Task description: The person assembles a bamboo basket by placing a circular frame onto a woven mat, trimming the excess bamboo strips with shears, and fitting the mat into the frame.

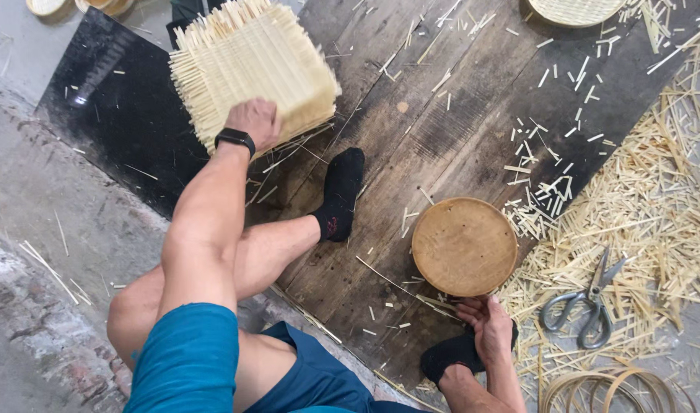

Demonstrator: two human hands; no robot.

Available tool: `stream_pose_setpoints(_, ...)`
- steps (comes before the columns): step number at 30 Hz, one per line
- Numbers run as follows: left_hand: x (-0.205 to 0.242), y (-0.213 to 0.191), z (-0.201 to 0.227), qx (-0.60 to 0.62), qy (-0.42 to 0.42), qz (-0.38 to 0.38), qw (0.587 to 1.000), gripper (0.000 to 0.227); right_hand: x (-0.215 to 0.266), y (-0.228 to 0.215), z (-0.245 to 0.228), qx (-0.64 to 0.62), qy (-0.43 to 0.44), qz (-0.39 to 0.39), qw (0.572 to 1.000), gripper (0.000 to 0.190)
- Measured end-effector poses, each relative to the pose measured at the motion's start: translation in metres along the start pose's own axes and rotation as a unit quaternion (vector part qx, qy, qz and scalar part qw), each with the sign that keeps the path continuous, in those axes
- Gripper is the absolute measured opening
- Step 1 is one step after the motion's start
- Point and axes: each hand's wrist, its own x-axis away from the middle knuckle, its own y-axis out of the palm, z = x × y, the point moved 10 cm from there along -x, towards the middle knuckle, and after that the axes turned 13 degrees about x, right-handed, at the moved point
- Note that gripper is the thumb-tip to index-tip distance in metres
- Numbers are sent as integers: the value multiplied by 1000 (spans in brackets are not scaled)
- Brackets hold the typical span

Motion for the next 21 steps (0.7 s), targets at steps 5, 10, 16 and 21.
stream_pose_setpoints(5, -5, -23, 63, -68, 128, 186, 972, 17, 3, 7, -8, 9, 6, 13, 1000, 48)
stream_pose_setpoints(10, 16, 26, 126, 14, 189, 97, 977, 33, 2, 8, -8, -1, -13, 8, 1000, 45)
stream_pose_setpoints(16, 7, 16, 21, 54, -169, 187, 966, 48, 8, 10, -13, 1, -35, -23, 999, 45)
stream_pose_setpoints(21, 18, 17, -21, 176, -295, 94, 935, 26, 6, 10, -13, 34, -27, -5, 999, 46)
